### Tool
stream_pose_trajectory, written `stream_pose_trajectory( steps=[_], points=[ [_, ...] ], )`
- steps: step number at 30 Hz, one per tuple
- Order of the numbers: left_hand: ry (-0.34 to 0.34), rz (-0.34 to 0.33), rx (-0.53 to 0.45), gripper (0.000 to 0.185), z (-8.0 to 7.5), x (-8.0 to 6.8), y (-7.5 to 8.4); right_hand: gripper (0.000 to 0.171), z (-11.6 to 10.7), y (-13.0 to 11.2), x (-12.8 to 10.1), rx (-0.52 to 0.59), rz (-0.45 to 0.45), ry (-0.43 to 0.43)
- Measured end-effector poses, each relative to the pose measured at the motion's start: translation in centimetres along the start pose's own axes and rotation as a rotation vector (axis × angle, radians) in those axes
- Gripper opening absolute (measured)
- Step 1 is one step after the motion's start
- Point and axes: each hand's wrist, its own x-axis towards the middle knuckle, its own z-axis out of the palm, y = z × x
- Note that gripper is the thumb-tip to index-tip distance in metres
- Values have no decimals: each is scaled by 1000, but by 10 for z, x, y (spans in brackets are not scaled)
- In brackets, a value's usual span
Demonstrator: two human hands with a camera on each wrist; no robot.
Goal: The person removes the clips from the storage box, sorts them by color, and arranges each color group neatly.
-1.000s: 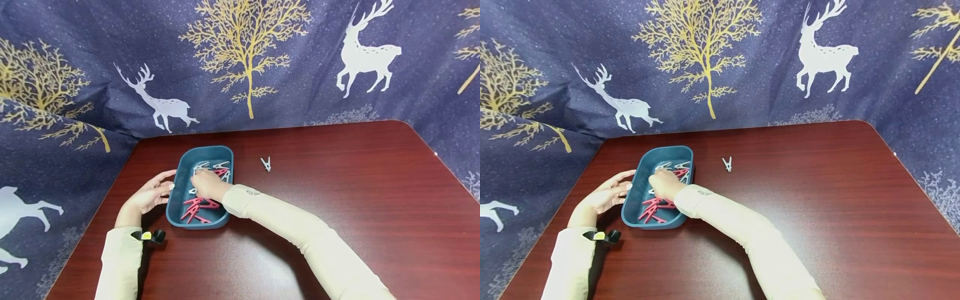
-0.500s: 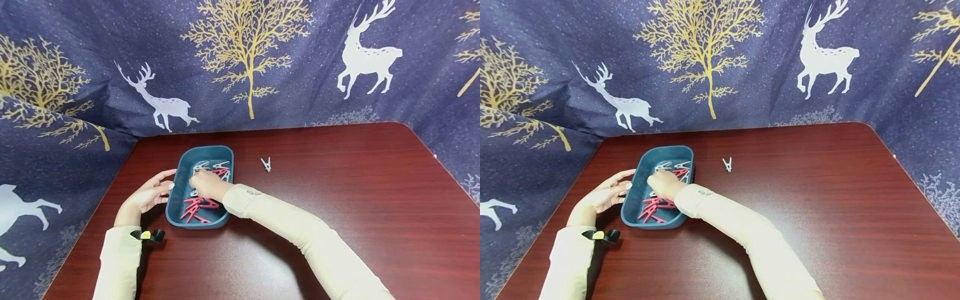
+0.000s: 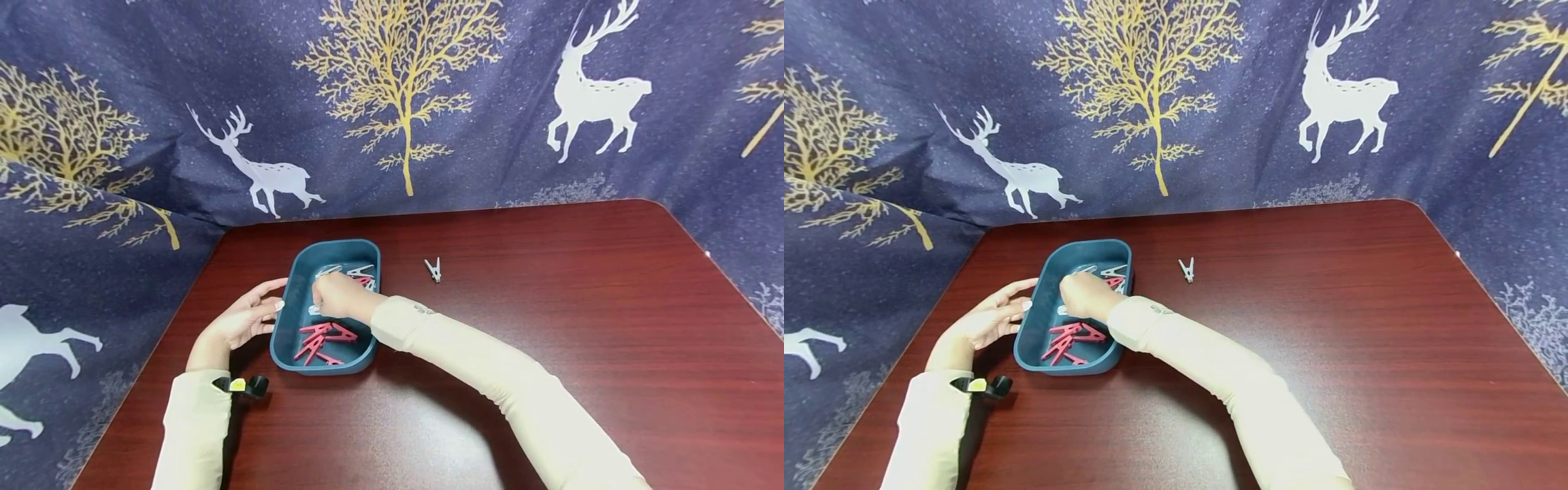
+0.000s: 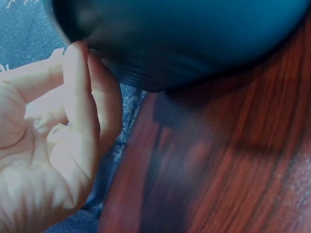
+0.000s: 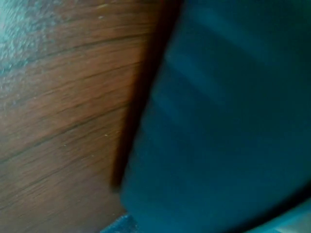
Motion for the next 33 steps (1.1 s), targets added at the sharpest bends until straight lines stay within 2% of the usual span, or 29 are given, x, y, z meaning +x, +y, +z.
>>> stream_pose_trajectory(
  steps=[2, 6, 11, 15, 21, 26, 33],
  points=[
    [0, 0, -3, 49, 0, 0, 0, 13, -3, 0, -2, 17, 21, 26],
    [5, 0, -2, 48, 0, 0, 0, 15, -10, 1, -7, 67, 70, 71],
    [13, -10, 13, 50, 2, 0, 1, 13, -25, 4, -18, 202, 118, 116],
    [14, -10, 2, 49, 1, 0, 1, 14, -36, 11, -26, 318, 105, 133],
    [0, -2, -9, 49, 0, -1, 2, 16, -51, 22, -33, 422, 93, 192],
    [-2, -5, 6, 50, 1, 0, 3, 16, -62, 26, -39, 506, 130, 236],
    [-16, -8, -23, 49, 0, 0, 3, 17, -72, 32, -47, 603, 191, 276]
  ],
)
